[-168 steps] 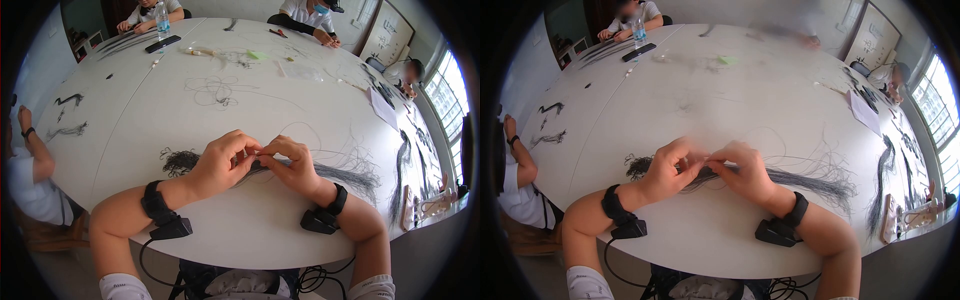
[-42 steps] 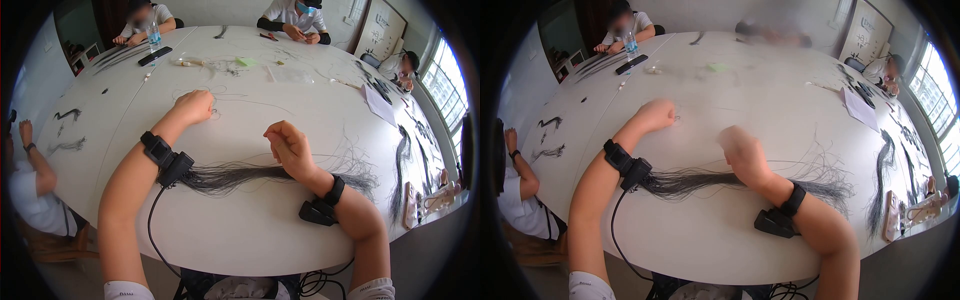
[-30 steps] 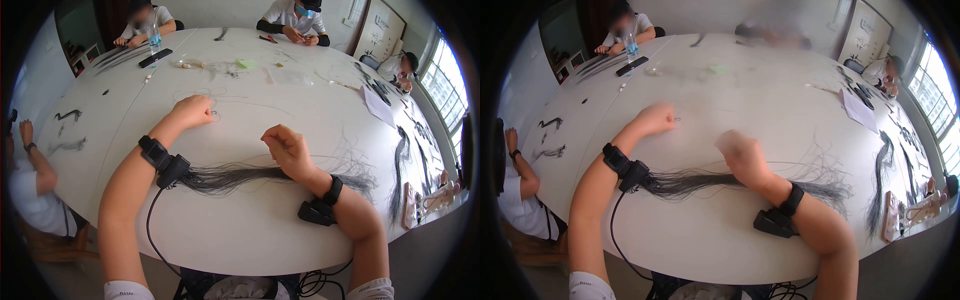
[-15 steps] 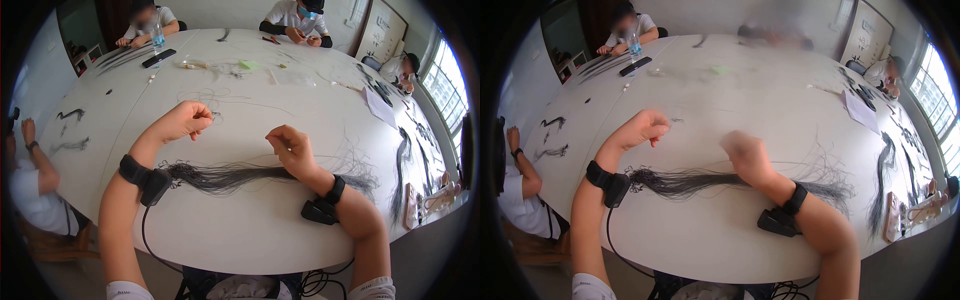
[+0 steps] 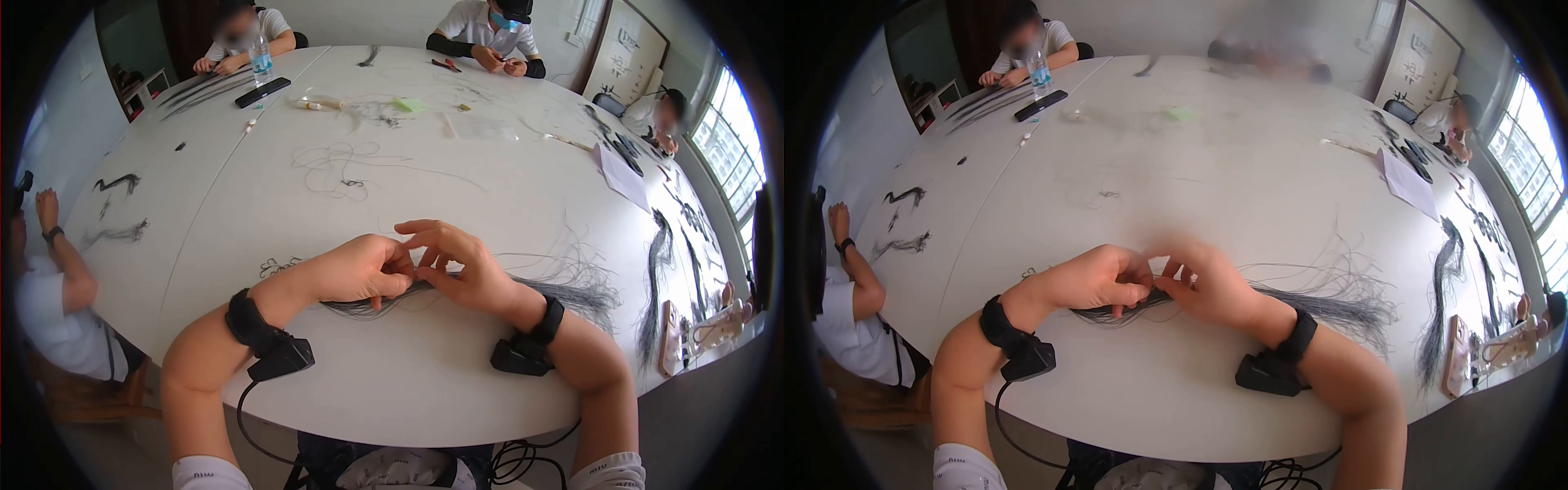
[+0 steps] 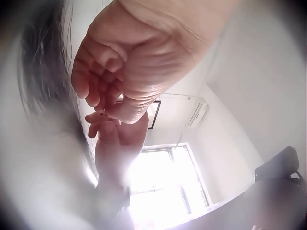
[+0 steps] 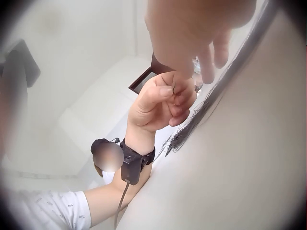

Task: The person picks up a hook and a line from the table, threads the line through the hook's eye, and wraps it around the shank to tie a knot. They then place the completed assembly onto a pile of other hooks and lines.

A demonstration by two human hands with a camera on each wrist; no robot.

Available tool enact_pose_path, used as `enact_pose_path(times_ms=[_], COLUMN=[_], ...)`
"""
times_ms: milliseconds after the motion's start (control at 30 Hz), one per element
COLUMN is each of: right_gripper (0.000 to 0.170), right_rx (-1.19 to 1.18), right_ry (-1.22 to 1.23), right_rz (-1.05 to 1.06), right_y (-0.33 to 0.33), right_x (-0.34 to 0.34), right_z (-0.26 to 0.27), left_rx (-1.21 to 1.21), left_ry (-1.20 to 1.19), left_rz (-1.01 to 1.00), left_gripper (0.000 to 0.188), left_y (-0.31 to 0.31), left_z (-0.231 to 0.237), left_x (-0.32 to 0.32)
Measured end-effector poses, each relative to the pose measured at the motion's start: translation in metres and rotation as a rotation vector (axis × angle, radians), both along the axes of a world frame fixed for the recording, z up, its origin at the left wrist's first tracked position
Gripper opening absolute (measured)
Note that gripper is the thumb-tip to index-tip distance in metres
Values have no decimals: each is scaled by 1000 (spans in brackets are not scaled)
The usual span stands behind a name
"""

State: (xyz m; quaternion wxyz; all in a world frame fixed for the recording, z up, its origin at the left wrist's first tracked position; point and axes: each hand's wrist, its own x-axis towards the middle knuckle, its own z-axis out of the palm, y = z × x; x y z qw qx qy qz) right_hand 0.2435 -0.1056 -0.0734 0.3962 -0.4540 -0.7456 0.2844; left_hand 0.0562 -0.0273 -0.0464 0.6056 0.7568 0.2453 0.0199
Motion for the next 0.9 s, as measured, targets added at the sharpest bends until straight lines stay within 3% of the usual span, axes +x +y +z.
enact_pose_path(times_ms=[333,767,900], right_gripper=[9,13,14], right_rx=[117,66,98], right_ry=[98,124,104], right_rz=[11,-55,-50], right_y=[3,1,2], right_x=[2,0,0], right_z=[-7,-7,-7], left_rx=[-198,-249,-156], left_ry=[-150,-142,-138], left_rz=[50,157,111], left_gripper=[23,26,25], left_y=[12,14,11], left_z=[-4,-1,-3], left_x=[-5,-4,-3])
